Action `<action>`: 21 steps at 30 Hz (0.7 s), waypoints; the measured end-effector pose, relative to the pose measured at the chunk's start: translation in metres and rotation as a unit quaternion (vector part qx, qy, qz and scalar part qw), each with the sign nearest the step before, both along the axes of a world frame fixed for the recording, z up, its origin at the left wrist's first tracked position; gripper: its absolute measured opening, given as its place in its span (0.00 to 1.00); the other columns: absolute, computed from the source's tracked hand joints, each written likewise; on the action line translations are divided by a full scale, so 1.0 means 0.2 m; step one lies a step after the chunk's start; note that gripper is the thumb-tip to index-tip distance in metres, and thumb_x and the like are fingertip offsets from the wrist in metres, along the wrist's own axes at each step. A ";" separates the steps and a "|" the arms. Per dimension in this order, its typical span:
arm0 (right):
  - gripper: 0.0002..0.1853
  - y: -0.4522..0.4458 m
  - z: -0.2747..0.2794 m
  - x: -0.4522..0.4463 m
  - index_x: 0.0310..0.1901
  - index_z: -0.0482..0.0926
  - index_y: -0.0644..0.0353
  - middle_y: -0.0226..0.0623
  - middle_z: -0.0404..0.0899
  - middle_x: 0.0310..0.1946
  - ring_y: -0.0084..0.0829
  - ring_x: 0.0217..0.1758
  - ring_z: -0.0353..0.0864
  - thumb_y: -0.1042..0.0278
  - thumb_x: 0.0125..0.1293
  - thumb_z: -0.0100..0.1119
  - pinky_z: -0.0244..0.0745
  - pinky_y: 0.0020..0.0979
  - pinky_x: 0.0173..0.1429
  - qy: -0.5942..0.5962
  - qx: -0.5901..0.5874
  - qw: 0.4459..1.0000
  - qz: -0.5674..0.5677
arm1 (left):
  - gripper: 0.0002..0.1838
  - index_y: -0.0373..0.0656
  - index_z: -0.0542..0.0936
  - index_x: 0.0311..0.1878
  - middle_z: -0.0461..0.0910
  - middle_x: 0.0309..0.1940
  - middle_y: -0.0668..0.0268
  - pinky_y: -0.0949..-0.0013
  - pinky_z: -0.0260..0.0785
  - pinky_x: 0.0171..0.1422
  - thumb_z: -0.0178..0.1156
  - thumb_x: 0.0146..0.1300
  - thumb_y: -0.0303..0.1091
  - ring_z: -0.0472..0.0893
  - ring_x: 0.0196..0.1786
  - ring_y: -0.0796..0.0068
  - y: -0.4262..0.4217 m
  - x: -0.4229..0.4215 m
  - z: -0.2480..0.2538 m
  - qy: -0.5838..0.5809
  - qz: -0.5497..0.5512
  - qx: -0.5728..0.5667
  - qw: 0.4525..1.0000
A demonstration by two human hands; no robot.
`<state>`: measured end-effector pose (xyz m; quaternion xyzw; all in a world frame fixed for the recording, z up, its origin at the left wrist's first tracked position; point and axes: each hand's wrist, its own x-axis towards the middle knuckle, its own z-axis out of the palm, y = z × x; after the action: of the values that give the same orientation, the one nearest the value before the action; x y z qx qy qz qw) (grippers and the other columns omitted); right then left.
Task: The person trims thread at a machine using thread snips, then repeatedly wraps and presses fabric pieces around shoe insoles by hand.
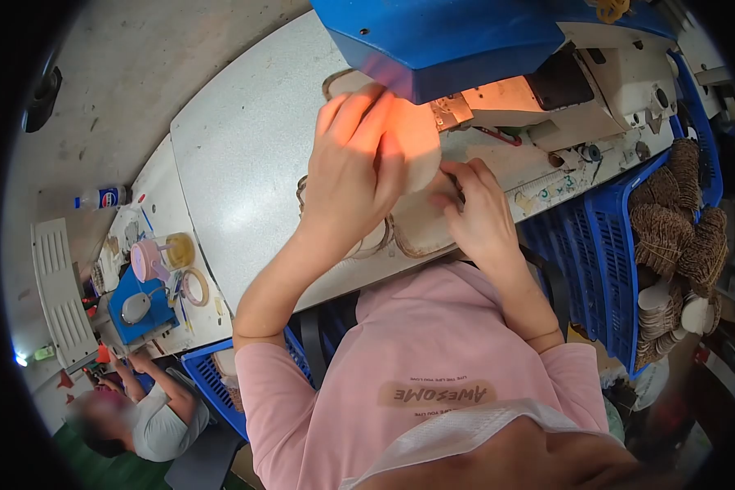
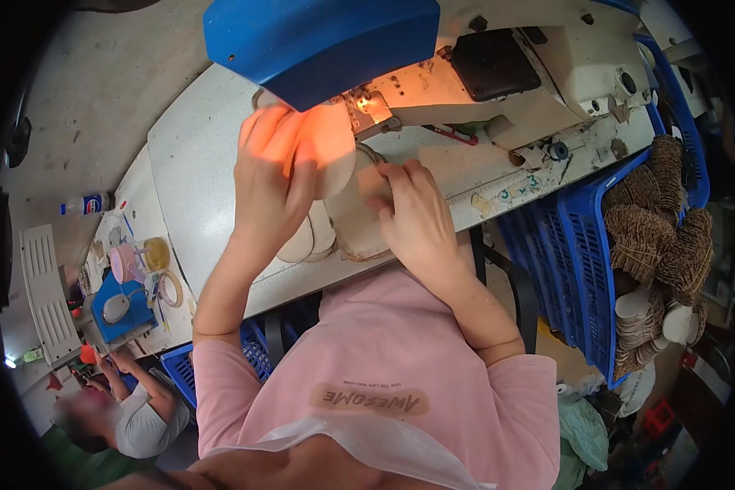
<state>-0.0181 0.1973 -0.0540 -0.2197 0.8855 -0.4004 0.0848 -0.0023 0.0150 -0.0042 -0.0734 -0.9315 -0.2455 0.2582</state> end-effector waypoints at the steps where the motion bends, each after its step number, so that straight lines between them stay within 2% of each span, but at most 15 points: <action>1: 0.19 0.00 0.00 -0.01 0.50 0.75 0.66 0.50 0.74 0.44 0.51 0.49 0.75 0.74 0.55 0.63 0.72 0.44 0.53 -0.001 -0.001 1.000 0.002 | 0.20 0.28 0.77 0.51 0.76 0.52 0.50 0.56 0.67 0.60 0.54 0.53 0.21 0.73 0.55 0.47 0.00 0.02 -0.01 0.023 0.007 0.002 1.000; 4: 0.17 0.01 0.00 -0.02 0.47 0.74 0.65 0.50 0.74 0.44 0.51 0.49 0.75 0.74 0.56 0.63 0.72 0.44 0.53 -0.006 -0.006 1.000 0.002 | 0.18 0.32 0.80 0.50 0.79 0.51 0.51 0.59 0.68 0.59 0.55 0.55 0.19 0.76 0.54 0.50 -0.01 0.16 -0.01 0.023 0.030 0.010 0.999; 7: 0.16 0.00 0.00 -0.01 0.46 0.73 0.65 0.50 0.75 0.43 0.51 0.49 0.76 0.73 0.56 0.64 0.72 0.44 0.52 -0.006 -0.010 1.000 0.004 | 0.18 0.35 0.81 0.50 0.80 0.51 0.53 0.62 0.69 0.59 0.56 0.56 0.20 0.78 0.53 0.52 -0.07 0.34 -0.10 -0.026 0.068 0.084 0.994; 10: 0.15 0.00 0.03 -0.02 0.45 0.73 0.65 0.49 0.76 0.39 0.51 0.48 0.76 0.73 0.57 0.65 0.72 0.44 0.52 -0.027 0.005 1.000 0.007 | 0.21 0.38 0.79 0.53 0.77 0.54 0.55 0.51 0.62 0.67 0.56 0.53 0.22 0.74 0.59 0.54 -0.14 0.48 -0.34 -0.131 0.074 0.153 0.977; 13: 0.13 0.00 0.08 -0.08 0.41 0.73 0.65 0.48 0.76 0.35 0.51 0.46 0.77 0.74 0.57 0.65 0.71 0.44 0.50 -0.102 0.038 0.994 0.019 | 0.20 0.42 0.79 0.54 0.76 0.57 0.60 0.39 0.50 0.72 0.57 0.55 0.25 0.72 0.62 0.57 -0.14 0.56 -0.50 -0.216 0.120 0.060 0.967; 14: 0.12 0.00 0.09 -0.11 0.39 0.73 0.65 0.47 0.76 0.34 0.50 0.44 0.77 0.74 0.57 0.64 0.71 0.44 0.49 -0.120 0.052 0.991 0.033 | 0.19 0.44 0.79 0.54 0.74 0.59 0.63 0.32 0.39 0.73 0.57 0.57 0.29 0.70 0.65 0.57 -0.13 0.56 -0.50 -0.225 0.128 0.057 0.964; 15: 0.11 0.00 0.09 -0.12 0.38 0.73 0.65 0.47 0.76 0.32 0.50 0.43 0.77 0.74 0.57 0.64 0.71 0.44 0.49 -0.137 0.067 0.987 0.047 | 0.19 0.44 0.79 0.54 0.75 0.59 0.63 0.34 0.41 0.74 0.57 0.57 0.27 0.70 0.65 0.57 -0.13 0.56 -0.49 -0.215 0.131 0.049 0.967; 18: 0.09 0.00 0.08 -0.08 0.34 0.72 0.66 0.46 0.75 0.32 0.50 0.41 0.76 0.74 0.58 0.63 0.70 0.45 0.47 -0.054 0.019 0.995 0.079 | 0.19 0.44 0.80 0.53 0.76 0.58 0.62 0.41 0.47 0.74 0.58 0.56 0.25 0.71 0.65 0.58 -0.10 0.52 -0.45 -0.153 0.125 0.045 0.979; 21: 0.07 0.00 0.01 -0.03 0.34 0.71 0.65 0.44 0.74 0.31 0.49 0.39 0.75 0.75 0.59 0.60 0.70 0.45 0.46 0.105 -0.039 0.989 0.101 | 0.19 0.44 0.81 0.49 0.78 0.52 0.60 0.47 0.57 0.71 0.60 0.52 0.23 0.73 0.59 0.57 -0.06 0.47 -0.40 -0.031 0.082 0.066 0.994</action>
<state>-0.0236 0.1971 -0.0528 -0.3522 0.8466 -0.3983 0.0231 0.0921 0.0036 -0.0834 0.0279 -0.9236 -0.2869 0.2527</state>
